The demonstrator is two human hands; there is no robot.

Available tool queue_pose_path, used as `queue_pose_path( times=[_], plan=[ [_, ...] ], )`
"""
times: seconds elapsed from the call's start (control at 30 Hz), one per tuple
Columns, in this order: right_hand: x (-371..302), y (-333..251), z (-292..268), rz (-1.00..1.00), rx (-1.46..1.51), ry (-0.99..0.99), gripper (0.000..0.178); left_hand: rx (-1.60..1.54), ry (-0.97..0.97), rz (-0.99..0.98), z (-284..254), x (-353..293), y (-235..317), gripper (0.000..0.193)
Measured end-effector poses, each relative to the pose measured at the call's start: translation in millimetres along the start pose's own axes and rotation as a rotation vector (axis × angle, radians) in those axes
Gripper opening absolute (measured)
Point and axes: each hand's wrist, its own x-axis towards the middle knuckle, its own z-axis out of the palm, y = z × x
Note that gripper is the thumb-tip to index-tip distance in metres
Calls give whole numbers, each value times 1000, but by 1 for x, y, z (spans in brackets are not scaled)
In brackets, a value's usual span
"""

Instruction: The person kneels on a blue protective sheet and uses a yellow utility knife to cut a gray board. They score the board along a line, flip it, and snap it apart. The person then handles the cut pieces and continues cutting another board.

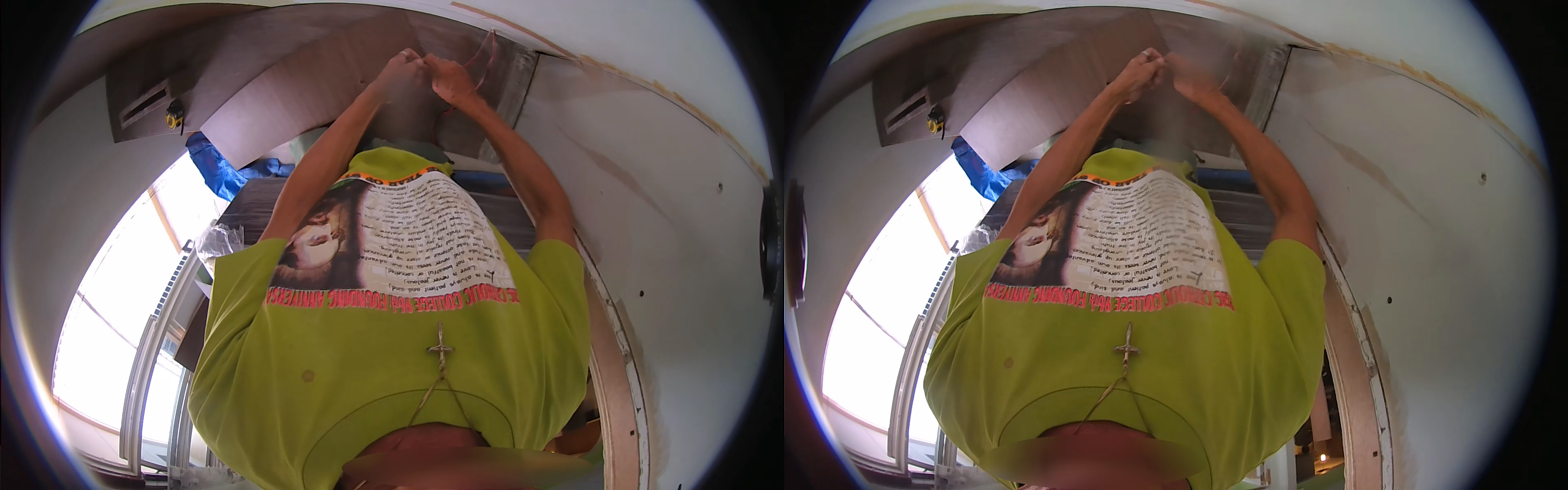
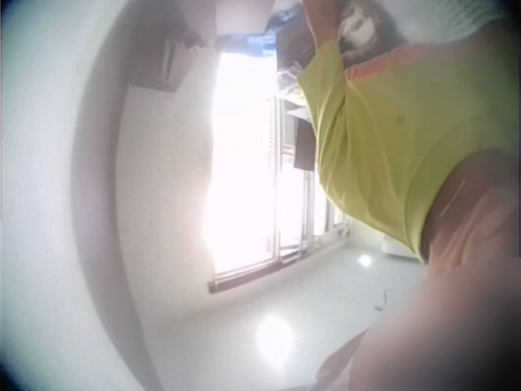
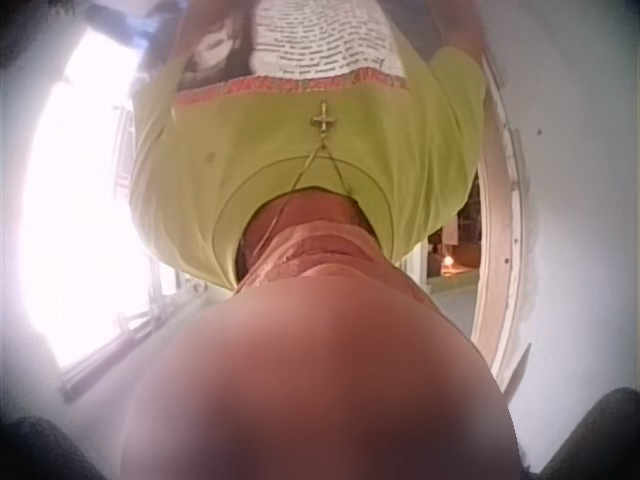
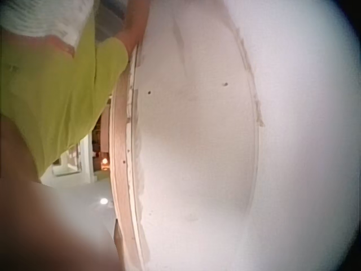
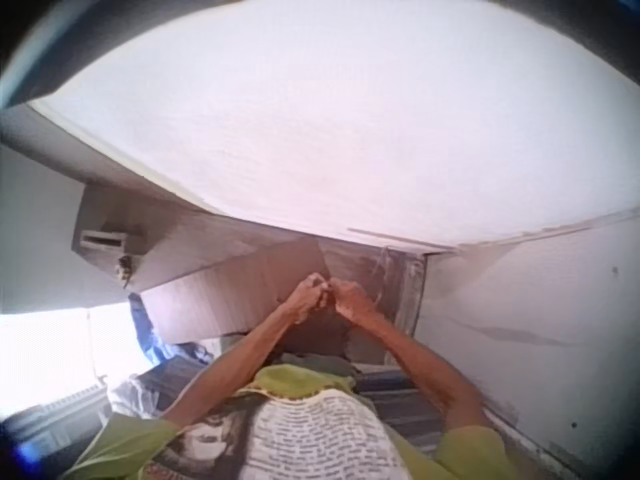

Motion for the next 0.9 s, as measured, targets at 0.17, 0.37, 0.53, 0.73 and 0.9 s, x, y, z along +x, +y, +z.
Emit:
queue_pose_path(
  times=[0.17, 0.37, 0.53, 0.73, 0.9],
  plan=[
    [-1, -12, -5, -36, -67, 47, 17, 50, -14, -29, -1, 0, 1, 8],
    [-1, -8, -1, 24, -111, -12, 11, 33, -40, -37, -3, 5, -1, 10],
    [11, 12, 1, -128, 26, -74, 16, 159, -4, -11, -13, 2, -2, 12],
    [17, 20, -7, 108, 313, -219, 25, 590, 65, 188, -57, 8, 8, 26],
    [12, 11, -12, 68, 262, -127, 24, 1523, 657, 566, -142, -5, 25, 52]
  ],
)
